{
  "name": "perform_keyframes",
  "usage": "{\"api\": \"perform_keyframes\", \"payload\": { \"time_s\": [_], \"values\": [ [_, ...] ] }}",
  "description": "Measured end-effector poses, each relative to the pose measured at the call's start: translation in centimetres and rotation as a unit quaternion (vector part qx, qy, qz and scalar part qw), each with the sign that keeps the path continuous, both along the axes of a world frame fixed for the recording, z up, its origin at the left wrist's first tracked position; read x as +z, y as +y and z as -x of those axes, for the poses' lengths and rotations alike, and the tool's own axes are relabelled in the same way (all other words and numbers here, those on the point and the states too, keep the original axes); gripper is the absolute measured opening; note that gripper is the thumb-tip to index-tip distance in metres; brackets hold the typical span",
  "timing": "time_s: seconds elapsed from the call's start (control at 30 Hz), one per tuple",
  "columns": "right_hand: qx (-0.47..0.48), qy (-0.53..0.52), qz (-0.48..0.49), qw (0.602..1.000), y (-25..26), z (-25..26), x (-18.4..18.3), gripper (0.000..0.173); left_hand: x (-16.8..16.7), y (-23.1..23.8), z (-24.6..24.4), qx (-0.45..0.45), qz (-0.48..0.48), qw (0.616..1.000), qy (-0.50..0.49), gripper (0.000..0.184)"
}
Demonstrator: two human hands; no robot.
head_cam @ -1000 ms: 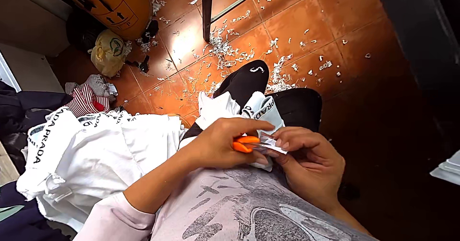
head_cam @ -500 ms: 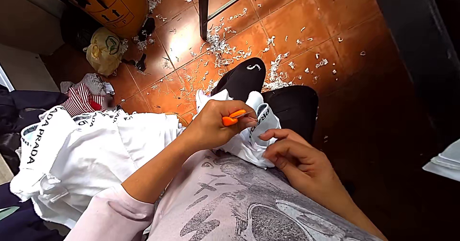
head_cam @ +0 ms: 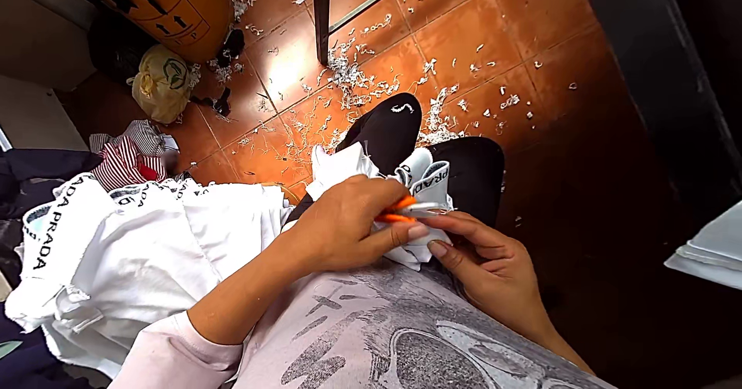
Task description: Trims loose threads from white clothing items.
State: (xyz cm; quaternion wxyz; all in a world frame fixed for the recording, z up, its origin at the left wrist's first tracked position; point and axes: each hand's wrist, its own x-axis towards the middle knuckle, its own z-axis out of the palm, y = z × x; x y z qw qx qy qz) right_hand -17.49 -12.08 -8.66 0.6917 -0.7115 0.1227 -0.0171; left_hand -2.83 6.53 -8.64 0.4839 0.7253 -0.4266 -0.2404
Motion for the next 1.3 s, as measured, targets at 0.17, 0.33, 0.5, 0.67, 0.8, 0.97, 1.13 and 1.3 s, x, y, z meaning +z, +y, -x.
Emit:
{"api": "perform_keyframes", "payload": {
  "time_s": [0.17,0.33,0.5,0.67,0.8,0.97,1.13,1.3],
  "values": [
    [-0.027,-0.019,-0.05,0.998,0.0,0.5,-0.8,0.033,-0.4,0.2,-0.1,-0.063,-0.063,0.995,-0.051,0.035],
    [-0.023,-0.013,-0.035,0.999,-0.1,0.5,-0.4,0.034,-0.1,-0.6,0.1,-0.07,-0.102,0.989,-0.078,0.035],
    [-0.01,-0.016,0.004,1.0,0.2,0.4,-0.1,0.034,0.3,-1.2,0.1,-0.092,-0.112,0.986,-0.077,0.035],
    [-0.002,-0.013,0.011,1.0,0.2,0.2,-0.1,0.034,-0.1,-1.4,0.2,-0.097,-0.108,0.985,-0.091,0.036],
    [0.004,-0.008,0.011,1.0,0.3,0.2,-0.3,0.034,-1.3,-1.0,0.4,-0.079,-0.077,0.991,-0.077,0.035],
    [0.007,-0.007,-0.002,1.0,0.3,0.0,-0.4,0.038,-2.5,-0.8,0.9,-0.058,-0.044,0.996,-0.044,0.035],
    [0.008,-0.001,0.003,1.0,0.4,-0.1,-0.3,0.04,-1.9,-0.7,0.8,-0.09,-0.049,0.995,-0.017,0.033],
    [0.001,0.003,0.022,1.0,0.6,-0.3,-0.2,0.049,-2.8,-1.0,1.2,-0.048,0.032,0.998,-0.005,0.033]
  ]
}}
